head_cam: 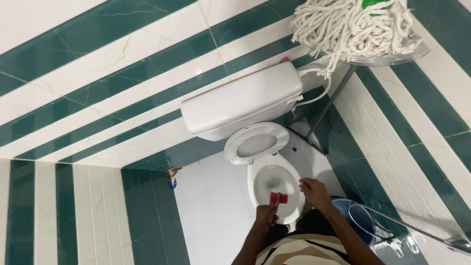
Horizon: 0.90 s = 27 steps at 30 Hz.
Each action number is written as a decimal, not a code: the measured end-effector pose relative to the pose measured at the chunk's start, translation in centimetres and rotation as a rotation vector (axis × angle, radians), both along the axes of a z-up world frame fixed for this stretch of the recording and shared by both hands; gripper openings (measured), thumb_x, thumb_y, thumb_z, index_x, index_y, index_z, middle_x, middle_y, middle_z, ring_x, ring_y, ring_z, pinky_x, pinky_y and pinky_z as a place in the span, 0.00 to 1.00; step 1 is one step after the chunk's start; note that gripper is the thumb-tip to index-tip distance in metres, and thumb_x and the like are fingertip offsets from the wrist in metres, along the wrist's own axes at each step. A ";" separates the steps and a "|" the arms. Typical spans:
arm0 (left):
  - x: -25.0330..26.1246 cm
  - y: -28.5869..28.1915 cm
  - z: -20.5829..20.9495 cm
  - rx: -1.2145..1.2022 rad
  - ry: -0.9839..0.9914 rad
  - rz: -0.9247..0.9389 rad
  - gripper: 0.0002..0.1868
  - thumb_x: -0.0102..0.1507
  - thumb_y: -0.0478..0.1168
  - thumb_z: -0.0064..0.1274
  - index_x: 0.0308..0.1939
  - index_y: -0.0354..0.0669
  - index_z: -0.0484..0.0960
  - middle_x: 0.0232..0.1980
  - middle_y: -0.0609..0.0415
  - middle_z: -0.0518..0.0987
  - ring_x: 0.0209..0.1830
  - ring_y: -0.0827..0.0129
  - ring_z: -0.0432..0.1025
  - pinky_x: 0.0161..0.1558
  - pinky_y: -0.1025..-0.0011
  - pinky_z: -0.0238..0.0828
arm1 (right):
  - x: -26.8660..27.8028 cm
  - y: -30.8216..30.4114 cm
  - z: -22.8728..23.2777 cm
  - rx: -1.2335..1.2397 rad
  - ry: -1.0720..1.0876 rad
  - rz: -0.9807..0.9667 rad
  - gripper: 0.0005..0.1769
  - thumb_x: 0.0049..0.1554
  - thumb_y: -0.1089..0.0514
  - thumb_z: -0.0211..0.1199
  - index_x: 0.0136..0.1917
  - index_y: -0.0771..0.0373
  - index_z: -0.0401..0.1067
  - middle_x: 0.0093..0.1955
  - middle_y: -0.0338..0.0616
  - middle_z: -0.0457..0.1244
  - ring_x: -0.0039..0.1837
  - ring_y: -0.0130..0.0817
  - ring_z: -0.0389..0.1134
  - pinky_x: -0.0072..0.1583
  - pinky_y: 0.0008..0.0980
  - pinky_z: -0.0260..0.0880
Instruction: The person cleans the inside of a toilet bowl using a red-bristled brush, scrubbing the sides and the bottom by hand.
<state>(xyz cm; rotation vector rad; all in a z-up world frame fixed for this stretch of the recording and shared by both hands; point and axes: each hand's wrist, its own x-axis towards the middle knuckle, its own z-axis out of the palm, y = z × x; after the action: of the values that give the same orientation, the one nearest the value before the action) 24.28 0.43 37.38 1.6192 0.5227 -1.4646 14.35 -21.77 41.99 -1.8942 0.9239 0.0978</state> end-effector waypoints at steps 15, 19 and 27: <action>1.7 -3.1 -1.2 -0.053 -0.017 0.183 0.18 0.65 0.46 0.53 0.32 0.30 0.77 0.21 0.44 0.77 0.11 0.64 0.66 0.13 0.68 0.60 | 15.1 -17.9 -4.2 0.481 -0.213 -0.448 0.16 0.65 0.53 0.56 0.63 0.63 0.70 0.49 0.47 0.70 0.46 0.32 0.73 0.43 0.31 0.72; 1.7 -4.2 -2.0 -0.033 0.019 0.218 0.16 0.65 0.43 0.54 0.35 0.30 0.78 0.23 0.44 0.76 0.13 0.65 0.68 0.15 0.69 0.63 | 19.3 -21.3 -6.9 0.527 -0.222 -0.509 0.15 0.66 0.52 0.57 0.60 0.62 0.71 0.47 0.43 0.70 0.42 0.31 0.72 0.40 0.30 0.70; 1.3 -5.0 -2.8 -0.077 -0.054 0.169 0.16 0.64 0.43 0.56 0.36 0.28 0.79 0.22 0.46 0.76 0.12 0.67 0.67 0.14 0.70 0.62 | 23.6 -22.3 -5.1 0.493 -0.193 -0.472 0.18 0.68 0.45 0.53 0.54 0.62 0.72 0.44 0.43 0.71 0.41 0.30 0.73 0.40 0.29 0.69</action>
<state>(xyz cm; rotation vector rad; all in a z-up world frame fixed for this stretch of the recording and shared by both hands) 25.56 -4.54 34.62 1.5126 0.5522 -1.2977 37.91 -44.06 36.88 -1.1799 1.0732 -0.1297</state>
